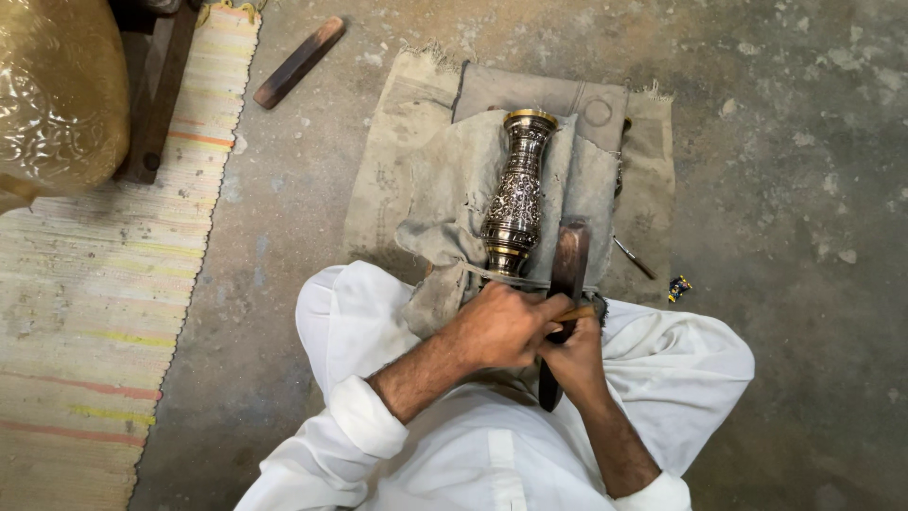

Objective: The person sits cross-legged on the floor with an ornate metal vase braced against a cloth-covered sandbag on their lap. They hold a small punch against the vase's engraved surface with one hand and repeatedly strike it with a wooden mallet held in the other hand, repositioning the punch along the vase to work the decorative pattern.

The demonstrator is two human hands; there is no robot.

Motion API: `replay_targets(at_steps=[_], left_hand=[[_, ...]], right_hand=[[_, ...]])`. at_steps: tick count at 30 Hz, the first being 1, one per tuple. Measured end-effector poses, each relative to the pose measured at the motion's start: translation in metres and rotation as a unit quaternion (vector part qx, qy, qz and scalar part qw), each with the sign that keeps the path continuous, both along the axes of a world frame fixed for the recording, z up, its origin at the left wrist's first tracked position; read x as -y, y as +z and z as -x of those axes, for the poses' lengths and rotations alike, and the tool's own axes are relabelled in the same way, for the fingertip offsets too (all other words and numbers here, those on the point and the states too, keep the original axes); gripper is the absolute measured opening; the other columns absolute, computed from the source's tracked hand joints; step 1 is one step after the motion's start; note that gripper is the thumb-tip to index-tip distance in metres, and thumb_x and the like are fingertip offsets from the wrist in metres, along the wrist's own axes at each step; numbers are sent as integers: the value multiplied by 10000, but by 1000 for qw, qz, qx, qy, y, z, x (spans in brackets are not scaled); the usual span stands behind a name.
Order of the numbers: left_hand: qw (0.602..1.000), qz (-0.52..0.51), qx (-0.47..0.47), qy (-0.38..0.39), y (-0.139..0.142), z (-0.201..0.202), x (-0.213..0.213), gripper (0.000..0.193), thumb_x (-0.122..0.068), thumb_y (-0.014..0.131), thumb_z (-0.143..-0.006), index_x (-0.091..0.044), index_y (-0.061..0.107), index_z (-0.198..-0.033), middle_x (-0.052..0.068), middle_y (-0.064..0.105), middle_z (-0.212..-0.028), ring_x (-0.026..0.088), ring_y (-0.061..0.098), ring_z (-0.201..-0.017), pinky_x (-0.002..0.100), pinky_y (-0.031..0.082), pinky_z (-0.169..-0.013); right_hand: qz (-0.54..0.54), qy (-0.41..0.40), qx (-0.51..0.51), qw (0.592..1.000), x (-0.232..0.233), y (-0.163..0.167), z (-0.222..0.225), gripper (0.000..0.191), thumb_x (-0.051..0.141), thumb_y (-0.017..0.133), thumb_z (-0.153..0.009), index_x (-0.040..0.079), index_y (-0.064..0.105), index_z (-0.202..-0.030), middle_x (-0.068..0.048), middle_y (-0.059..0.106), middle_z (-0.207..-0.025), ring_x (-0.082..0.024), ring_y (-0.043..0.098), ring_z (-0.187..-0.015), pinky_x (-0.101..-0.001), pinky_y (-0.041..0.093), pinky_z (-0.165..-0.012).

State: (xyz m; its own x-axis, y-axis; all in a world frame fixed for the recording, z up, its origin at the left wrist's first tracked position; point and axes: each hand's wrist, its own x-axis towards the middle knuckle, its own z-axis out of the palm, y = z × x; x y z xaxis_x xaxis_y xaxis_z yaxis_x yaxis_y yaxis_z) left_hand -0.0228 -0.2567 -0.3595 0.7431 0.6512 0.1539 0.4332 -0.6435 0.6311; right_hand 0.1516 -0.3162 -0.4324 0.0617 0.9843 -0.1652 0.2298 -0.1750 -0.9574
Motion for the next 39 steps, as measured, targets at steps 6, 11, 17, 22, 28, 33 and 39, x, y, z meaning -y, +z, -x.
replay_targets(at_steps=[6,11,17,22,28,33,39], left_hand=[[957,112,257,72,-1,12,7,302,-86,739,-940,-70,642,-1225,128,781,-995,224,804,-891,366,656,-775],[844,312,378,218,-2,37,-9,261,-39,714,-968,-25,614,-1208,99,779,-897,144,774,-832,293,653,-722],[861,320,307,250,16,56,-30,327,-59,734,-918,-28,618,-1222,79,783,-854,121,772,-781,250,666,-666],[937,216,182,207,56,39,-58,376,-115,817,-871,-48,663,-1208,92,786,-841,140,736,-732,301,586,-612],[977,140,100,124,61,-1,-86,397,-184,861,-811,-102,687,-1158,82,804,-866,183,793,-782,372,611,-703],[992,59,45,106,49,-23,-94,414,-177,895,-744,-100,703,-1102,128,782,-839,286,776,-824,434,575,-746],[994,21,-32,100,61,-31,-93,436,-223,887,-766,-94,687,-1132,139,767,-810,327,753,-876,471,554,-813]], right_hand=[[-19,23,-115,993,0,6,-4,300,1,798,-746,21,617,-984,17,662,-859,-69,628,-756,-249,526,-656],[94,1,-132,987,5,12,-29,364,147,901,-784,36,617,-983,-6,578,-720,-110,544,-593,-282,442,-545],[207,-69,-183,959,17,22,-78,384,147,698,-858,99,651,-1236,-24,671,-814,-124,652,-719,-272,545,-657],[210,-17,-247,946,21,35,-98,381,204,672,-942,51,655,-1291,5,547,-749,-107,545,-663,-294,492,-602],[211,46,-173,961,20,42,-103,381,180,725,-909,17,697,-1252,21,574,-771,-105,543,-665,-277,464,-622],[194,77,-137,968,7,42,-117,428,190,736,-895,34,687,-1290,21,592,-771,-102,562,-683,-280,494,-643],[142,107,-61,982,-18,57,-137,471,172,727,-883,64,639,-1333,-12,690,-802,-111,655,-744,-290,545,-709]])
